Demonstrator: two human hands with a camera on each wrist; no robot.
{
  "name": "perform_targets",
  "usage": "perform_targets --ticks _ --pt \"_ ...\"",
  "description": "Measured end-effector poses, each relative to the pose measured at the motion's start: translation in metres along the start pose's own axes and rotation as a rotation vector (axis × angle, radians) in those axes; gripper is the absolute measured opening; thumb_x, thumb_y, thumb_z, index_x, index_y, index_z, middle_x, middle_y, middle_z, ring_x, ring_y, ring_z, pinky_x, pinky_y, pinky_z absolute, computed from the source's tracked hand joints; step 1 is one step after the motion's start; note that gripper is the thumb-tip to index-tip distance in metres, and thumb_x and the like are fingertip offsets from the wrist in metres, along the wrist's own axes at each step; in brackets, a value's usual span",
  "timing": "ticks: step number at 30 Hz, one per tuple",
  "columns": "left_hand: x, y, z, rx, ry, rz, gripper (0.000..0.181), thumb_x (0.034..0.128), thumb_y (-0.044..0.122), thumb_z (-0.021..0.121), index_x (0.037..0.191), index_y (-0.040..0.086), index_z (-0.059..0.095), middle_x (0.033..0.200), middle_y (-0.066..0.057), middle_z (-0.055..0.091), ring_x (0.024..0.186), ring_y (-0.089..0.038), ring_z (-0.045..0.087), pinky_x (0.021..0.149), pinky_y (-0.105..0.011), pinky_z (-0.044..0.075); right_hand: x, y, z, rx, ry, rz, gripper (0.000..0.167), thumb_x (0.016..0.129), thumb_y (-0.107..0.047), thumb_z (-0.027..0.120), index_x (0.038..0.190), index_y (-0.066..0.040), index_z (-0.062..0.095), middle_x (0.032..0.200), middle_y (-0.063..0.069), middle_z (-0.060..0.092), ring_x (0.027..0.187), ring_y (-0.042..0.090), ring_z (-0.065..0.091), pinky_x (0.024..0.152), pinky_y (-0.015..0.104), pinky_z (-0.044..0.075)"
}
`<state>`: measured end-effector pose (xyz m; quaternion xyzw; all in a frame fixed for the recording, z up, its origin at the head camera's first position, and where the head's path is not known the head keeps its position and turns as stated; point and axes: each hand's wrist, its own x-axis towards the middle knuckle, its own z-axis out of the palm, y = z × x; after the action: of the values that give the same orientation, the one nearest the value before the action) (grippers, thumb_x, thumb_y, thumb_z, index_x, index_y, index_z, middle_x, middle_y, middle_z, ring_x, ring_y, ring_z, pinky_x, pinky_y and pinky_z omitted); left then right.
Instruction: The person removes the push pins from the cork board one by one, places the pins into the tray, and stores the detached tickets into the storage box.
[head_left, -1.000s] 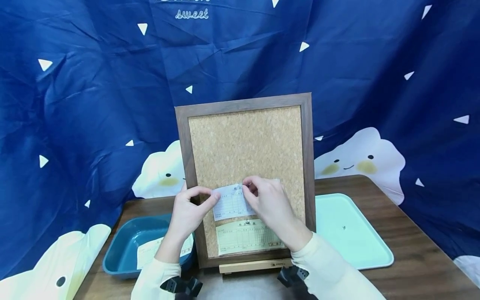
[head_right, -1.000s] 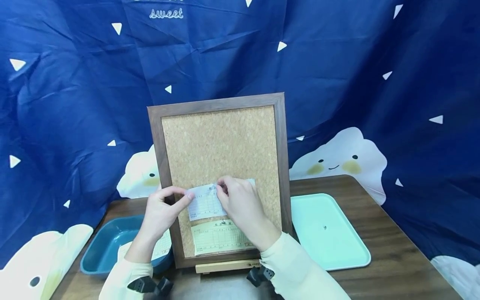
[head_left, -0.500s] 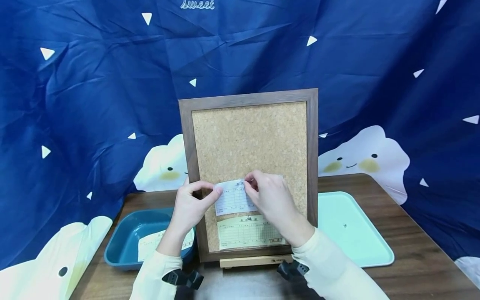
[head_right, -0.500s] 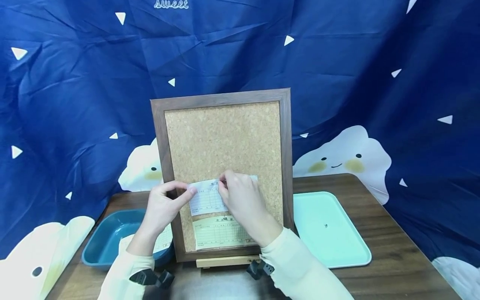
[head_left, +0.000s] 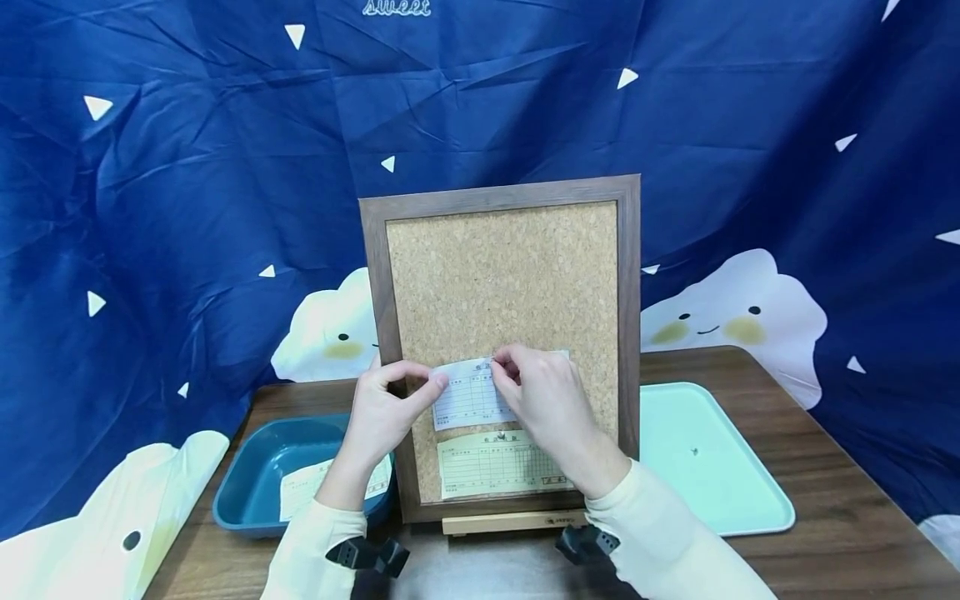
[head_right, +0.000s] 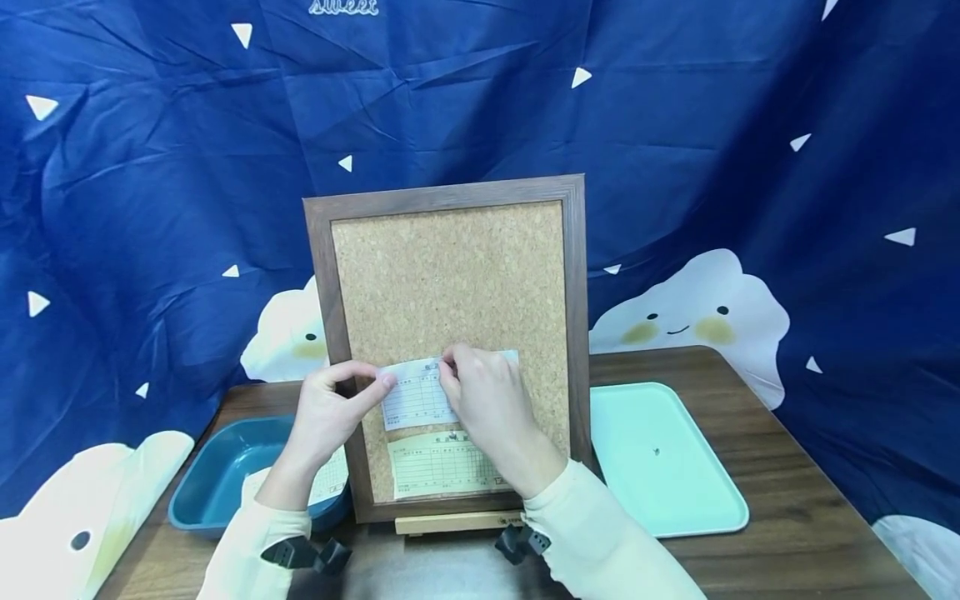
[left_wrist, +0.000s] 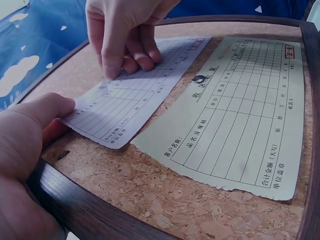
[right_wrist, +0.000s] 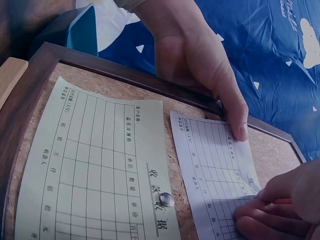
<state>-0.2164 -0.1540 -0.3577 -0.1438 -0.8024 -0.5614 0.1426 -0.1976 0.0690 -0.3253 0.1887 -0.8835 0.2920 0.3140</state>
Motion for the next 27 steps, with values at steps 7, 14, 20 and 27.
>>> perform_targets --ticks 7,14,20,27 --pt "0.0012 -0.0004 -0.0003 -0.012 0.006 0.008 0.008 0.0928 0.018 0.086 0.096 0.011 0.084 0.104 -0.010 0.070 0.104 -0.020 0.049 0.076 -0.031 0.046 0.0009 -0.0016 -0.0013 -0.013 0.004 -0.013 0.006 0.097 -0.008 0.079 0.097 -0.002 0.081 0.087 0.009 0.082 0.075 0.022 0.078 0.071 0.040 0.064" --pt "0.0011 -0.0011 -0.0009 -0.020 -0.001 0.003 0.008 0.0925 0.017 0.086 0.096 0.010 0.084 0.108 -0.012 0.070 0.106 -0.020 0.049 0.079 -0.032 0.046 0.0018 -0.0025 -0.0011 -0.019 0.003 -0.016 0.007 0.096 -0.008 0.080 0.096 -0.002 0.081 0.086 0.010 0.082 0.075 0.023 0.078 0.071 0.042 0.063" --pt "0.0016 -0.0008 -0.0015 -0.024 -0.001 -0.004 0.009 0.0925 0.018 0.086 0.097 0.010 0.084 0.101 -0.010 0.069 0.100 -0.021 0.049 0.071 -0.029 0.045 0.0021 -0.0002 -0.0028 -0.014 -0.005 -0.055 0.007 0.097 -0.008 0.079 0.096 -0.002 0.082 0.090 0.011 0.083 0.078 0.024 0.080 0.072 0.041 0.065" --pt "0.0028 -0.0011 -0.0009 -0.020 -0.012 -0.012 0.010 0.0927 0.019 0.086 0.097 0.010 0.085 0.097 -0.010 0.072 0.102 -0.021 0.050 0.073 -0.030 0.046 0.0034 0.0023 -0.0079 -0.018 -0.035 -0.094 0.007 0.098 -0.009 0.078 0.098 -0.003 0.082 0.093 0.011 0.083 0.081 0.024 0.080 0.073 0.041 0.065"
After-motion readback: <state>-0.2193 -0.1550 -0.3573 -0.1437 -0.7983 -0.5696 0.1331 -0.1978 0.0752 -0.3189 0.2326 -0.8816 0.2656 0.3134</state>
